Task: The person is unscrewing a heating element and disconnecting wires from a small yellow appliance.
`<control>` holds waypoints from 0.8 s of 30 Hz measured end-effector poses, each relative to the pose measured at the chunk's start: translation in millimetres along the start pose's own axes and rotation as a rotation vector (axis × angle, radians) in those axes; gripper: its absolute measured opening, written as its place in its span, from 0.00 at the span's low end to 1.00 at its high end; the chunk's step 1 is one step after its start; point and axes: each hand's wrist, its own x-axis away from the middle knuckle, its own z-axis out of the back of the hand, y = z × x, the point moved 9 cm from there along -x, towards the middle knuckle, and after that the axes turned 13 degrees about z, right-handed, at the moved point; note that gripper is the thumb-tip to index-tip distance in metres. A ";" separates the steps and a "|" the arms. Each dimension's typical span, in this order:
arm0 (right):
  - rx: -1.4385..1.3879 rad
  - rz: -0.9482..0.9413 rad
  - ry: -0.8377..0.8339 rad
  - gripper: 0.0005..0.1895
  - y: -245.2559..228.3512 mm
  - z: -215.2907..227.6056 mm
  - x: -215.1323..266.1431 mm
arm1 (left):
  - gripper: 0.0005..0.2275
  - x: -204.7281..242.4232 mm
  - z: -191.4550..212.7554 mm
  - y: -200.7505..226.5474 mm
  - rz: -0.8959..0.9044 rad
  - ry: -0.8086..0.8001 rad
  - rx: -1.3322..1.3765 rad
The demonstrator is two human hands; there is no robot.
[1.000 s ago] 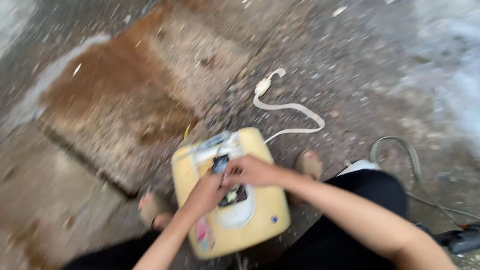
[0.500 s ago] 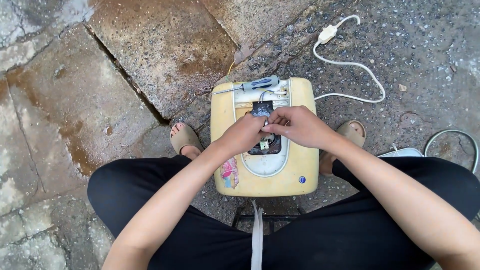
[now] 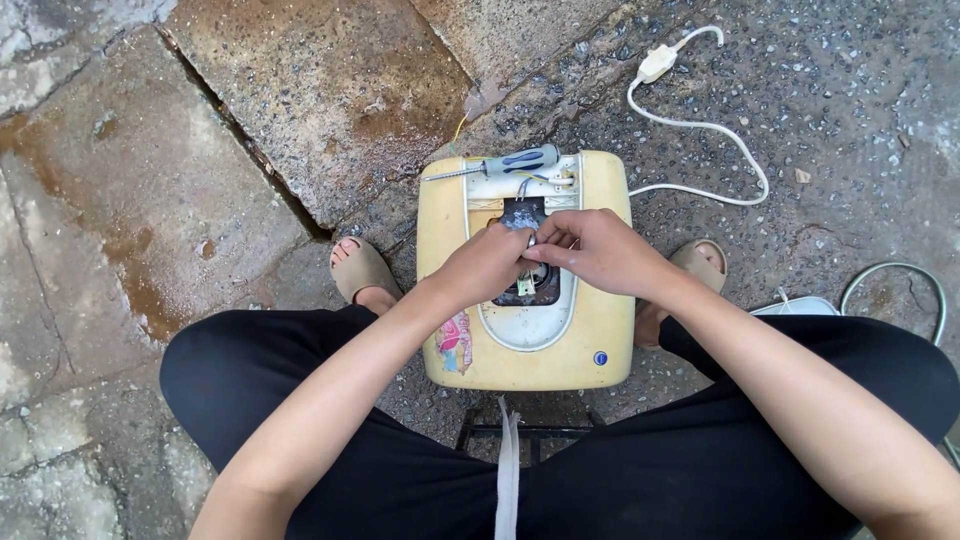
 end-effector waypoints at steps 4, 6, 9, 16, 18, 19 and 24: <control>0.009 -0.009 -0.013 0.13 -6.9 -0.1 1.2 | 0.07 -1.6 -3.7 -3.9 0.015 0.028 0.015; 0.017 -0.020 0.002 0.13 -6.3 1.8 1.0 | 0.08 -0.6 -4.8 -1.4 0.010 0.054 0.027; 0.029 -0.038 -0.003 0.14 -11.4 3.8 2.5 | 0.09 -1.1 -7.4 -4.4 -0.010 0.065 0.022; 0.004 -0.028 -0.005 0.15 -12.2 1.1 3.5 | 0.07 -4.8 -5.2 -12.3 0.007 0.073 0.003; 0.024 -0.004 -0.015 0.14 -16.6 -0.8 2.6 | 0.07 -5.7 -3.0 -12.7 0.032 0.055 -0.019; 0.024 -0.011 -0.010 0.14 -14.7 -1.1 4.3 | 0.07 -6.6 -5.4 -13.9 0.026 0.049 -0.018; 0.028 0.002 -0.028 0.14 -13.5 -2.3 4.6 | 0.07 -5.1 -3.0 -11.9 0.020 0.022 0.005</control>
